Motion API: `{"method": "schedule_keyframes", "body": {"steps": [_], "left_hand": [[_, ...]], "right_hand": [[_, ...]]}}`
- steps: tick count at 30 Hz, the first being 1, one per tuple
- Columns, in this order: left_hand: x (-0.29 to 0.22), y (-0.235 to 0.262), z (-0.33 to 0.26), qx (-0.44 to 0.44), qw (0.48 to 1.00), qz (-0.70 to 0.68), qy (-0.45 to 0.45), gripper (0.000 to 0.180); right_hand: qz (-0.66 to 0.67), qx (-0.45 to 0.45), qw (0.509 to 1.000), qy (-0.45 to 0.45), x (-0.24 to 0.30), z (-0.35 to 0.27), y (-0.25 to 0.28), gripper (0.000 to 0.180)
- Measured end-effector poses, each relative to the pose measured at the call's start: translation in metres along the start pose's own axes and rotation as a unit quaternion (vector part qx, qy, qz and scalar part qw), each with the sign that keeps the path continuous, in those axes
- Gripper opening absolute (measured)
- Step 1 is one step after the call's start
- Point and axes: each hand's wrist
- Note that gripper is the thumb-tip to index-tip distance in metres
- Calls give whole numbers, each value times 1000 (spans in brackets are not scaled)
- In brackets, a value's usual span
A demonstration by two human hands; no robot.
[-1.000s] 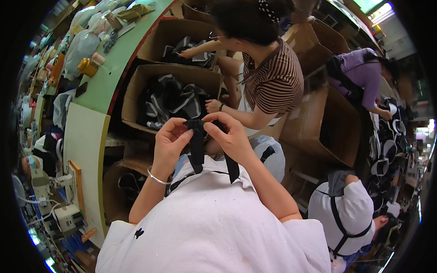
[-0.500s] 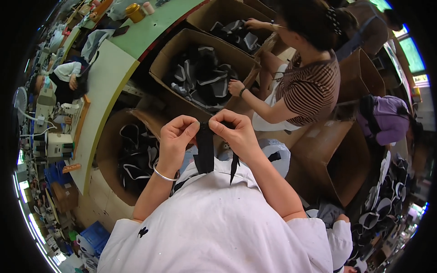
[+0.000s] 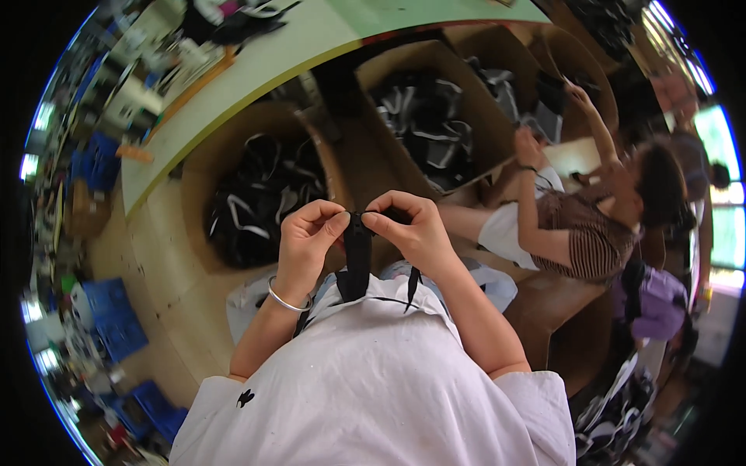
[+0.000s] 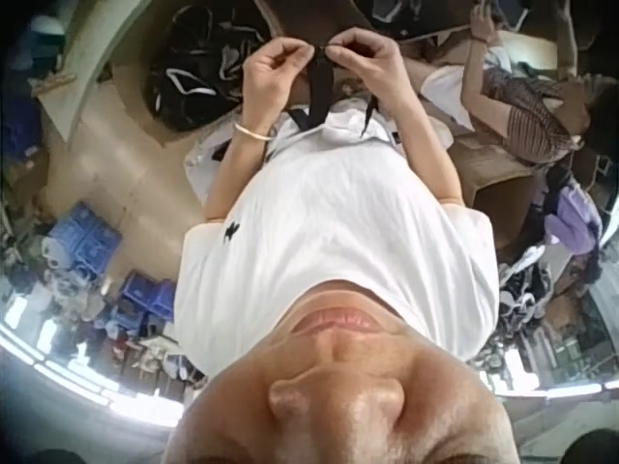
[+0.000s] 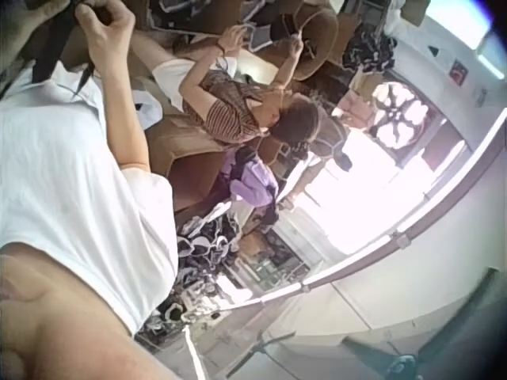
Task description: Inspecting and adjusting the buckles and straps of shoe components for quality control.
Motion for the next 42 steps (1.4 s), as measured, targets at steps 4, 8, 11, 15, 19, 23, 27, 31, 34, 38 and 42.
{"method": "schedule_keyframes", "body": {"steps": [4, 8, 11, 15, 19, 23, 27, 31, 34, 38, 42], "left_hand": [[2, 47, -66, -82, 991, -106, -30, 18], [7, 80, -135, -138, 990, -9, -32, 15], [-3, 96, -183, -200, 974, -88, -63, 12], [-15, 113, -228, -264, 957, -26, -120, 20], [-14, 109, -257, -345, 912, 144, -169, 18], [-28, 91, -270, -409, 897, 64, -158, 19], [-32, 88, -271, -444, 790, 362, -219, 22], [-40, 76, -281, -474, 719, 457, -222, 28], [-38, 74, -299, -470, 668, 525, -238, 30], [-41, 75, -328, -461, 687, 520, -212, 19], [-17, 75, -376, -478, 848, 127, -191, 10]], "right_hand": [[-88, 59, 994, 12, -8, 20, -73, 14], [-106, 125, 986, 25, -15, 26, -145, 9], [-144, 171, 974, 31, -10, 31, -195, 8], [-239, 236, 928, 160, 8, 40, -240, 12], [-234, 314, 885, 252, 8, 44, -259, 17], [-208, 374, 848, 312, 5, 54, -271, 19], [-185, 394, 827, 356, 6, 65, -279, 22], [-140, 424, 820, 358, 4, 64, -287, 25], [-112, 436, 833, 321, 5, 45, -298, 25], [-138, 440, 817, 345, 11, 26, -321, 23], [-134, 475, 841, 222, -7, -3, -356, 14]]}}
Point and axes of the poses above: each hand's wrist, its own z-axis towards the middle knuckle, its own y-axis out of the back of the hand, x = y × z, and after that the axes turned 12 degrees about x, right-handed
